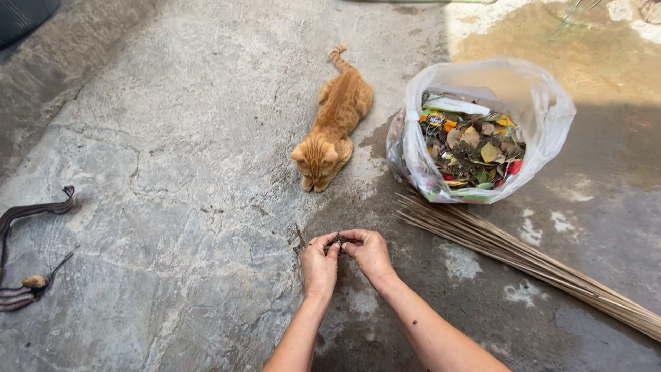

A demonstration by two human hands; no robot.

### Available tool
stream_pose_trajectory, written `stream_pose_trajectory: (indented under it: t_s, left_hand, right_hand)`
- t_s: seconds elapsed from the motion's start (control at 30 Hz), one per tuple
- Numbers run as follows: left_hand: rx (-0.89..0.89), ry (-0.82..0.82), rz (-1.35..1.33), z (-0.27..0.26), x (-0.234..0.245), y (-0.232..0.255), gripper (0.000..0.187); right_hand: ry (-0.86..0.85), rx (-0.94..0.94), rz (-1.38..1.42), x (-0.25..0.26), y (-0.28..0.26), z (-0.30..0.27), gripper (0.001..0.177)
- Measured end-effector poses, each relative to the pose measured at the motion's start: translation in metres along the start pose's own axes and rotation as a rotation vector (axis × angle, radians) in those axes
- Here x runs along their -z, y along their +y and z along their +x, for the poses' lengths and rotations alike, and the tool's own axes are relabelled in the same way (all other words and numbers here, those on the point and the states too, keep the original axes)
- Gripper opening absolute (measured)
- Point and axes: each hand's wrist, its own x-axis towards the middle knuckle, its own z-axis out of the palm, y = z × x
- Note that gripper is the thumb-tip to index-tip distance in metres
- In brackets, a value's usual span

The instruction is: The person gathers debris from the floor by hand and places it into a plastic bag, while using a broom to sweep smaller particles together.

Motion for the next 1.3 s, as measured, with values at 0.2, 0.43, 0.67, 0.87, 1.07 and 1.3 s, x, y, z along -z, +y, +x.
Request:
stream_pose_trajectory:
  t_s: [0.2, 0.43, 0.67, 0.87, 1.07, 1.3]
  left_hand:
    - [-0.126, -0.079, -0.101, 0.025, -0.015, 0.096, 0.023]
    - [-0.494, -0.116, -0.151, 0.058, -0.067, 0.215, 0.023]
    - [-0.591, -0.235, -0.095, 0.102, -0.147, 0.257, 0.033]
    - [-0.548, -0.32, 0.151, 0.117, -0.162, 0.233, 0.035]
    - [-0.619, -0.311, -0.024, 0.086, -0.11, 0.229, 0.036]
    - [-0.679, -0.207, -0.159, 0.054, -0.053, 0.218, 0.026]
  right_hand:
    - [0.103, 0.134, 0.079, 0.066, -0.065, 0.016, 0.028]
    - [0.222, 0.287, 0.364, 0.164, -0.134, 0.037, 0.03]
    - [0.404, 0.355, 0.086, 0.238, -0.151, 0.066, 0.032]
    - [0.438, 0.455, -0.509, 0.262, -0.129, 0.078, 0.036]
    - [0.402, 0.431, -0.383, 0.233, -0.158, 0.041, 0.031]
    - [0.366, 0.571, -0.276, 0.183, -0.184, 0.005, 0.026]
